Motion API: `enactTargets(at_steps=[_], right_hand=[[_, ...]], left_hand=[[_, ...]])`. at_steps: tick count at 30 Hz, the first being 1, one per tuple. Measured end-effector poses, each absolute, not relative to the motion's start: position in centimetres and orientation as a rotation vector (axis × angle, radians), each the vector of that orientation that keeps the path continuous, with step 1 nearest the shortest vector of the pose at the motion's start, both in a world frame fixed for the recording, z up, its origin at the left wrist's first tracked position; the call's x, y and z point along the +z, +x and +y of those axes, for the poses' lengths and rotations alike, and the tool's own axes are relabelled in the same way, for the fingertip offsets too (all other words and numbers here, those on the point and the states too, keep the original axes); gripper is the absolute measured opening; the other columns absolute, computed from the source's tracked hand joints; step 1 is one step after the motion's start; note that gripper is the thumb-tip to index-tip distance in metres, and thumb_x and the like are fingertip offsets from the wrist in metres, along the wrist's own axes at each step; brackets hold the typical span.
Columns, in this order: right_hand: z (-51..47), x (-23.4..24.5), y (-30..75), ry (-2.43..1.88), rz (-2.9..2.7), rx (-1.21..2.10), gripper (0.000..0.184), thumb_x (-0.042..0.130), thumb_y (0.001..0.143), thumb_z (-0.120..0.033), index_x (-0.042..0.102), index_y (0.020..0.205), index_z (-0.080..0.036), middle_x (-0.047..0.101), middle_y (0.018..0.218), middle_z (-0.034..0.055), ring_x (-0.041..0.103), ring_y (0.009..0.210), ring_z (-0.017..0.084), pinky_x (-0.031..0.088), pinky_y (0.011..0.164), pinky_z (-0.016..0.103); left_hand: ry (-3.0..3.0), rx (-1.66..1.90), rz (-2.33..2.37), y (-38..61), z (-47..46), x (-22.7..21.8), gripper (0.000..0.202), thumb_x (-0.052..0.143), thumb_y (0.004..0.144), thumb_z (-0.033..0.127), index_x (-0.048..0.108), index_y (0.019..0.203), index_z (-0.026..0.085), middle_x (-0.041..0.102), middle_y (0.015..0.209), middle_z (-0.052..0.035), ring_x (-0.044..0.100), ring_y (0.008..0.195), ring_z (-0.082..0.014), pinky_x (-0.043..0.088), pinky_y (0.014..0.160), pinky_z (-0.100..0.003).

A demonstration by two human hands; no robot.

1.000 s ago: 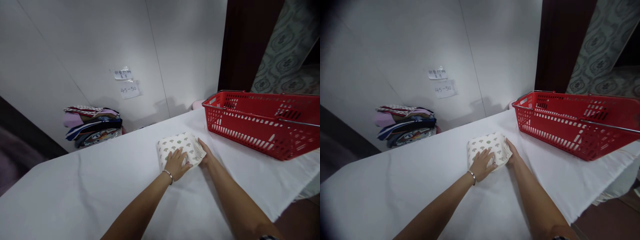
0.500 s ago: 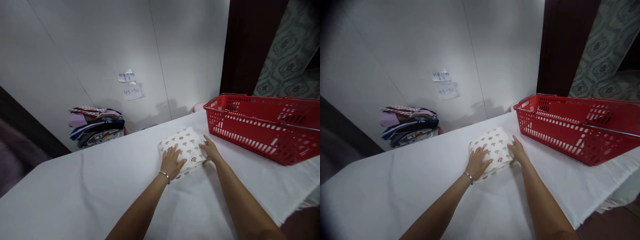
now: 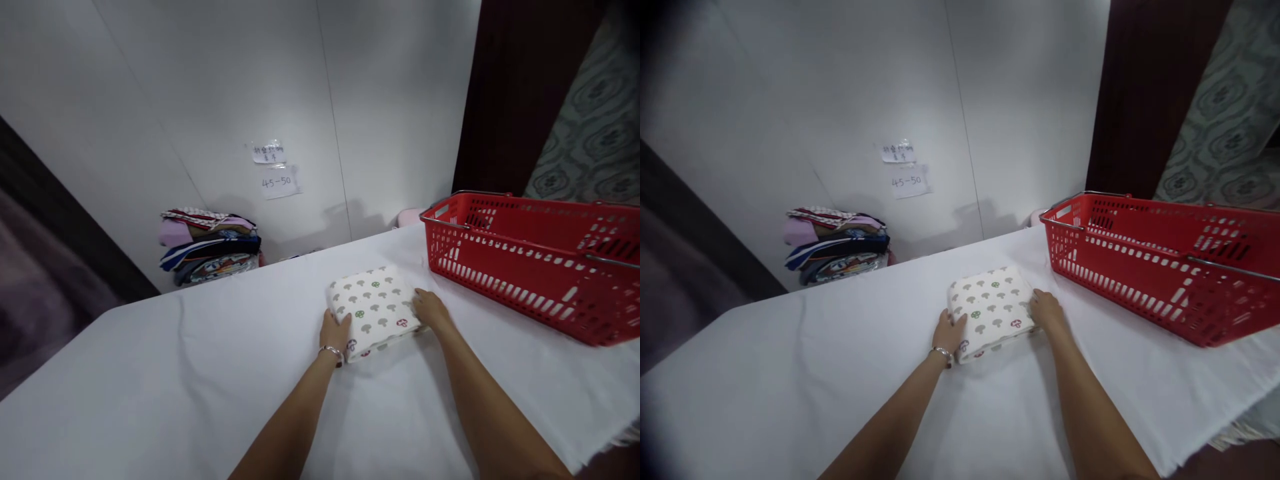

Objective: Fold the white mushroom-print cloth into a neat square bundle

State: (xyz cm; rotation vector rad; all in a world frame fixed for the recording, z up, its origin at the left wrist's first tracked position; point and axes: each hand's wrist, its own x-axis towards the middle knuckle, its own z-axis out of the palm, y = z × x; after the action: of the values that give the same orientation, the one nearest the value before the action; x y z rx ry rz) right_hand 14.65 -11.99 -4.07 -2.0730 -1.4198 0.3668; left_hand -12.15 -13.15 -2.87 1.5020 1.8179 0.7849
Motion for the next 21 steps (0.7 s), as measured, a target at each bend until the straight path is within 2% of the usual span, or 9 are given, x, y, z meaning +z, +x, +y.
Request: enactTargets(at_steps=[4, 9, 12, 14, 15, 17, 21], right_hand=[[-12.1, -3.7, 15.1, -2.056, -1.456, 0.415, 0.042, 0.050, 0.075, -0.023, 0.056, 0.116, -0.017, 0.064, 0.102, 0.0148, 0.058, 0.097, 0.028, 0.042, 0.080, 0.037], [-13.5, -2.9, 12.5, -1.943, -1.494, 0.608, 0.068, 0.060, 0.065, -0.022, 0.043, 0.131, -0.017, 0.067, 0.084, 0.0090, 0.061, 0.077, 0.026, 0.044, 0.068, 0.035], [-15.3, -2.3, 7.7, -1.725, -1.589, 0.931, 0.084, 0.064, 0.063, -0.023, 0.028, 0.139, -0.019, 0.065, 0.066, 0.0023, 0.059, 0.059, 0.020, 0.044, 0.057, 0.031], [-16.7, -1.8, 4.5, -1.509, -1.645, 1.370, 0.094, 0.061, 0.068, -0.029, 0.006, 0.143, -0.020, 0.063, 0.059, -0.0008, 0.056, 0.048, 0.017, 0.042, 0.047, 0.029], [-17.1, -1.7, 3.3, -1.399, -1.649, 1.524, 0.095, 0.061, 0.069, -0.030, 0.003, 0.143, -0.021, 0.063, 0.060, -0.0013, 0.056, 0.047, 0.016, 0.042, 0.045, 0.027], [-17.5, -1.5, 2.3, -1.291, -1.608, 1.562, 0.088, 0.059, 0.070, -0.030, 0.011, 0.143, -0.021, 0.062, 0.059, -0.0025, 0.054, 0.046, 0.014, 0.041, 0.042, 0.024], [-15.7, -1.9, 3.9, -1.360, -1.373, 1.120, 0.056, 0.055, 0.071, -0.033, 0.048, 0.124, -0.016, 0.062, 0.064, -0.0005, 0.056, 0.053, 0.012, 0.043, 0.046, 0.023]], left_hand=[[1.391, 0.706, 1.737, -11.6, -12.9, -2.4, 0.052, 0.058, 0.075, 0.040, 0.045, 0.119, 0.015, 0.059, 0.115, -0.0120, 0.060, 0.099, -0.0204, 0.050, 0.080, -0.030], [1.488, 0.670, 1.755, -15.5, -10.5, 0.0, 0.048, 0.057, 0.078, 0.028, 0.045, 0.123, 0.016, 0.062, 0.112, -0.0080, 0.062, 0.090, -0.0178, 0.053, 0.069, -0.026], [1.531, 0.611, 1.795, -21.2, -8.1, 1.9, 0.053, 0.064, 0.072, 0.025, 0.048, 0.120, 0.013, 0.062, 0.111, -0.0090, 0.061, 0.093, -0.0191, 0.050, 0.074, -0.025], [1.537, 0.582, 1.854, -25.3, -7.0, 2.8, 0.052, 0.068, 0.066, 0.025, 0.054, 0.115, 0.014, 0.062, 0.112, -0.0098, 0.060, 0.097, -0.0227, 0.048, 0.079, -0.028], [1.532, 0.563, 1.903, -27.1, -6.8, 3.0, 0.051, 0.070, 0.063, 0.025, 0.057, 0.110, 0.013, 0.061, 0.112, -0.0114, 0.059, 0.099, -0.0251, 0.047, 0.081, -0.030], [1.518, 0.523, 1.997, -30.0, -6.7, 2.8, 0.047, 0.071, 0.061, 0.029, 0.060, 0.103, 0.011, 0.060, 0.114, -0.0144, 0.056, 0.104, -0.0288, 0.044, 0.085, -0.033], [1.520, 0.451, 2.082, -32.1, -7.7, 0.7, 0.044, 0.065, 0.066, 0.045, 0.062, 0.096, 0.013, 0.061, 0.112, -0.0150, 0.054, 0.105, -0.0303, 0.043, 0.083, -0.034]])
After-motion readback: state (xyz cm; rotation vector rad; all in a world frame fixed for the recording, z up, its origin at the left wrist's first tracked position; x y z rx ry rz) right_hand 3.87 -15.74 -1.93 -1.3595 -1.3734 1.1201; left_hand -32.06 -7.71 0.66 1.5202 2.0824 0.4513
